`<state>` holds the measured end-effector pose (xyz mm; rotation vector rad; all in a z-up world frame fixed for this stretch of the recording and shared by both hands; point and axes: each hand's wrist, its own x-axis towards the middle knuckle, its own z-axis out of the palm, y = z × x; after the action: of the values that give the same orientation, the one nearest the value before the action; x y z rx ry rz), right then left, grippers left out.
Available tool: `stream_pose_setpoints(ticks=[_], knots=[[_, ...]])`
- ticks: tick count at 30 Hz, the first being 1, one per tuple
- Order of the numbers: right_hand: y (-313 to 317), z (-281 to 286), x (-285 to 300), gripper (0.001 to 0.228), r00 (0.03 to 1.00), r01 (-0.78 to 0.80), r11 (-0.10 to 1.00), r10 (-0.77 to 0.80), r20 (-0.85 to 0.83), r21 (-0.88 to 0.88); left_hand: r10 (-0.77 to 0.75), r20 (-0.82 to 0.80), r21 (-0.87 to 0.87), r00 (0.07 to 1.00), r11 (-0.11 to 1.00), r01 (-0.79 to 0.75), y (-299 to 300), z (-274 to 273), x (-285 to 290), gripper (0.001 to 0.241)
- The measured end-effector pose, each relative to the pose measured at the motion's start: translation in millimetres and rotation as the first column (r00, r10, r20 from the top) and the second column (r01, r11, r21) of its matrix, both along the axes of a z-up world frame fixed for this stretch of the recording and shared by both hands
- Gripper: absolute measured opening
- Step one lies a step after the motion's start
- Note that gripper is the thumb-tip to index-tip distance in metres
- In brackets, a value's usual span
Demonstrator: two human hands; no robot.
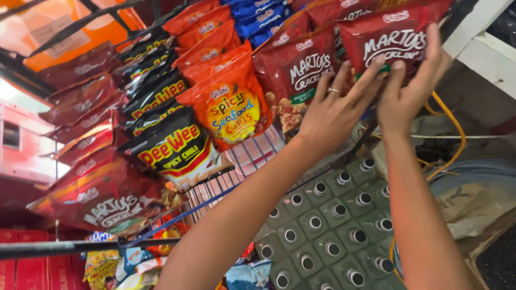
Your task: Organizing and restocking snack bags from a pile on the floor onto a wire shelf.
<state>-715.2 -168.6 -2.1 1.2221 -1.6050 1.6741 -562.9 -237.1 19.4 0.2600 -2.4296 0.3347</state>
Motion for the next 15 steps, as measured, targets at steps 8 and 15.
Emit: stream_pose_setpoints(ticks=[8, 15], knots=[[-34.6, -11.8, -2.6, 0.037, 1.0, -0.006, 0.999, 0.006, 0.001, 0.051, 0.2, 0.13, -0.251, 0.971, 0.954, -0.163, -34.4, -9.1, 25.6, 0.074], [-30.0, -0.4, 0.8, 0.044, 0.997, -0.034, 0.982, 0.046, -0.057, 0.183, 0.262, 0.196, -0.269, 0.945, 0.941, -0.205, -44.8, -8.3, 29.2, 0.083]])
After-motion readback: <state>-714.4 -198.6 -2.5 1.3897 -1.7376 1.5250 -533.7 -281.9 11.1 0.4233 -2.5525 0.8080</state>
